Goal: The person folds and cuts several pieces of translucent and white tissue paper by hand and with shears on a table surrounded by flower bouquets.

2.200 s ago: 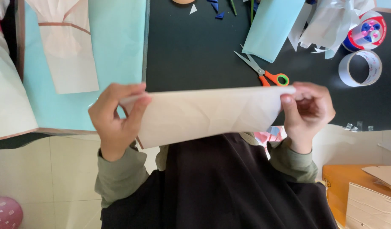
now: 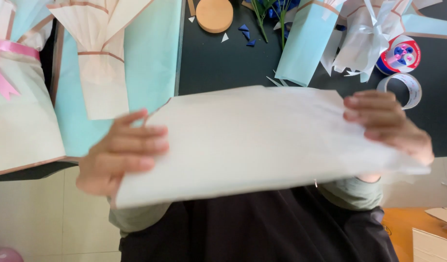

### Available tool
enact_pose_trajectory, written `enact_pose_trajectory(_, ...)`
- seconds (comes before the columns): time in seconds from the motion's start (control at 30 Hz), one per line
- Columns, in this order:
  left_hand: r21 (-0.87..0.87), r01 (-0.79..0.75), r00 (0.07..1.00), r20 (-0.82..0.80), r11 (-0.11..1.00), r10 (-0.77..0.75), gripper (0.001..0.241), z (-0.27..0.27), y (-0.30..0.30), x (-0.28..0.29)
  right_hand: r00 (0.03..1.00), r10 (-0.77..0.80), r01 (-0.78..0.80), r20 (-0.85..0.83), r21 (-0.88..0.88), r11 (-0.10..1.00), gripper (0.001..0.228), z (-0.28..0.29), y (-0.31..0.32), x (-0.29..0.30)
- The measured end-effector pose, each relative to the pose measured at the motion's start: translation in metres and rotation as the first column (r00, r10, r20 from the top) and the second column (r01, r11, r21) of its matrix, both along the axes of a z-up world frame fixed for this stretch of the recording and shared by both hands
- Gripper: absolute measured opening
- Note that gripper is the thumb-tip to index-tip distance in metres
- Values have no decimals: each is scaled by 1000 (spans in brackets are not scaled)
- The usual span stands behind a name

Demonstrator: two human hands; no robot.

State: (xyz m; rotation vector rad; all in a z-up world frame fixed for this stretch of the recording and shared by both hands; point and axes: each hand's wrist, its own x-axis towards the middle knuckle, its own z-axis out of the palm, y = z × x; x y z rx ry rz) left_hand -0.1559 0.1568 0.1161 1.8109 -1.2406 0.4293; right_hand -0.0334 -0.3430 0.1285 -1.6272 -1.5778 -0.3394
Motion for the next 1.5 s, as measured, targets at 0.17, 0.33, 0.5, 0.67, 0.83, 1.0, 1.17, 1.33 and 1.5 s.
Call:
enact_pose_trajectory(0.17, -301, -361, 932, -147, 883, 331, 20, -48, -52, -56, 974, -42, 49, -221, 27, 998, 25, -35, 41, -54)
enact_pose_trajectory(0.33, -294, -559, 795, -458, 775, 399, 13, -114, -64, -68, 884, -27, 113, -467, 156, 981, 27, -113, 57, -58)
enact_pose_trajectory(0.5, -62, -737, 562, -609, 673, 560, 8, -159, -53, -77, 770, -282, 321, -573, -34, 947, 28, -171, 36, -56)
enact_pose_trajectory(0.67, 18, -759, 492, -638, 650, 593, 26, -148, -58, -59, 673, -461, 477, -579, -136, 868, 25, -186, 41, -44)
enact_pose_trajectory(0.83, 50, -678, 529, -659, 733, 534, 46, -129, -64, -48, 600, -568, 583, -563, -179, 793, 27, -184, 50, -39)
enact_pose_trajectory(1.0, 141, -748, 434, -636, 649, 638, 30, -118, -70, -41, 611, -625, 634, -485, -173, 754, 26, -151, 73, -39)
enact_pose_trajectory(1.17, 178, -773, 400, -609, 609, 685, 32, -124, -77, -32, 567, -660, 672, -492, -187, 716, 26, -163, 68, -31)
enact_pose_trajectory(1.33, 226, -811, 320, -601, 540, 732, 32, -136, -80, -22, 501, -471, 560, -726, -143, 816, 31, -164, 63, -21)
enact_pose_trajectory(1.5, 273, -831, 260, -580, 485, 772, 32, -132, -84, -17, 479, -362, 422, -800, -152, 894, 28, -218, 21, -37)
